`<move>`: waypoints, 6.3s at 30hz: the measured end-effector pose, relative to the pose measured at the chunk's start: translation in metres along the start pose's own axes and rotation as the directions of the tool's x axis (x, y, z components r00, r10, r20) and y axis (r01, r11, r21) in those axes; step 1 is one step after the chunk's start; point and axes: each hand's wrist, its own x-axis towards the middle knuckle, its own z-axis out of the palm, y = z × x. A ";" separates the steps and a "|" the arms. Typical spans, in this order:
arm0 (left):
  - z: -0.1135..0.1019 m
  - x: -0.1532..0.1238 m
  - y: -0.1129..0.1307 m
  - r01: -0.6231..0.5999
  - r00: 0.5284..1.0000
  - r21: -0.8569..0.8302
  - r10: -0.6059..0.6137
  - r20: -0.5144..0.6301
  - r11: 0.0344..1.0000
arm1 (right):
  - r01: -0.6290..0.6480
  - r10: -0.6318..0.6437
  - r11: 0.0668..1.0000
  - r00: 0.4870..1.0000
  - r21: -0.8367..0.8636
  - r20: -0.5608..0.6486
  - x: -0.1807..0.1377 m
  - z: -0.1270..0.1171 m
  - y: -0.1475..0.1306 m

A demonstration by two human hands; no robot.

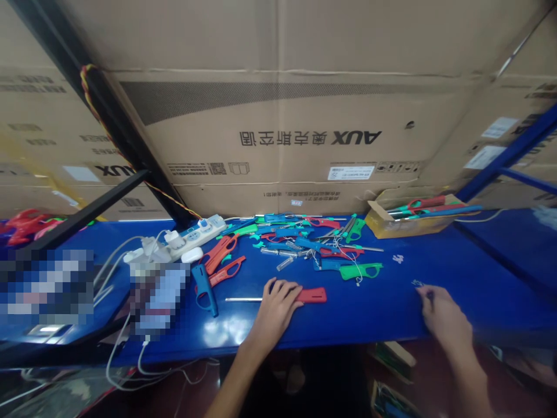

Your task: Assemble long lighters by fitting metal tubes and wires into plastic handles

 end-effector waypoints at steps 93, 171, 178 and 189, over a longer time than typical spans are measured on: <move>-0.006 0.001 0.003 0.084 0.996 -0.047 -0.083 0.007 0.995 | 0.500 -0.324 0.047 0.827 0.865 -0.460 -0.084 0.042 -0.189; -0.009 -0.001 0.004 0.033 0.998 -0.100 -0.028 0.059 0.994 | 0.784 -0.315 0.251 0.621 0.568 -0.717 -0.087 0.030 -0.178; -0.009 -0.001 0.004 0.042 0.997 -0.110 -0.035 0.066 0.993 | 0.778 -0.265 0.238 0.628 0.581 -0.732 -0.084 0.029 -0.178; -0.010 -0.001 0.005 0.034 0.998 -0.111 -0.028 0.054 0.993 | 0.706 -0.494 0.242 0.680 0.666 -0.541 -0.079 -0.004 -0.180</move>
